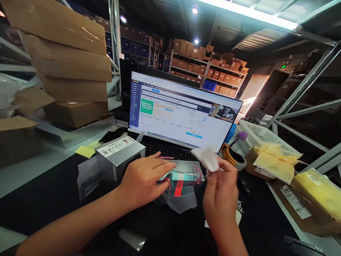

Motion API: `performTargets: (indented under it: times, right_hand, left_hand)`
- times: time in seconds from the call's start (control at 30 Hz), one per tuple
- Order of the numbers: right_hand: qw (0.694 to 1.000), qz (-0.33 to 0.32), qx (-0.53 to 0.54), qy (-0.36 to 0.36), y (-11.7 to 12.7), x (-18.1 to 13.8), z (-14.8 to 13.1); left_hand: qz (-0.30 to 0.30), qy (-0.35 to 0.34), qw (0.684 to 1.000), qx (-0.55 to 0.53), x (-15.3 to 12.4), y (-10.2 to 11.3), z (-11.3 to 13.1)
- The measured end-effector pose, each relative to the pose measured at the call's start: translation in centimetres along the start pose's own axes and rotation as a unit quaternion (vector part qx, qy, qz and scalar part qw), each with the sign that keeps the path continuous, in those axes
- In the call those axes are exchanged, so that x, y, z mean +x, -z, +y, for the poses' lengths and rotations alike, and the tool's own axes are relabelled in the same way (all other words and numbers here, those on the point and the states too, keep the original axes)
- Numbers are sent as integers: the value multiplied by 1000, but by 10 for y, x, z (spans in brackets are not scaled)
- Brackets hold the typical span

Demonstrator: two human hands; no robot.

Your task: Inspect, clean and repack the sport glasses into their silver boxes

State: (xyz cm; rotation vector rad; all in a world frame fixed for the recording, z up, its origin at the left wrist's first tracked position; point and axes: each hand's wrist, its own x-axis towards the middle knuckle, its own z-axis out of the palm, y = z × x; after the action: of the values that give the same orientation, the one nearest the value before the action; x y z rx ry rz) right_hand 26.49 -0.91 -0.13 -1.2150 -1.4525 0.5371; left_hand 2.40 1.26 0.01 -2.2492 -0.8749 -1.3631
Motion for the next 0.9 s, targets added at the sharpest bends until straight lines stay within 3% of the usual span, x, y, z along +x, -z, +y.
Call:
performTargets:
  times: [0.1,0.17,0.23,0.37,0.47,0.57,0.67,0.77,0.9]
  right_hand:
    - [988,-104,-53,101,-17,-13,-27]
    - [973,-196,-22,119,-18,-13,-36]
    - [965,-238,8,106,-11,-9,-39]
    - [969,-241,43,40,-5,0,-30]
    - [968,-212,119,-66,-14,1,-22]
    - [950,-236,150,-140,-27,-4,-21]
    - [956,-246,95,-129,-32,-9,-25]
    - [969,-238,10,-64,-29,-8,-26]
    - [956,-291,-13,-44,-20,-1,-24]
  left_hand:
    - [-12,9,1000,-12,0,1,2]
    - [-7,23,999,-28,1,2,2]
    - [9,37,998,-42,1,2,1]
    - [6,49,997,-61,1,3,0]
    - [-26,33,996,-74,1,6,0]
    - [-53,11,996,-76,1,8,1]
    - [-72,-5,995,-64,0,7,1]
    - [-59,-9,996,-60,-1,5,0]
    - [-35,22,996,-81,-2,3,1]
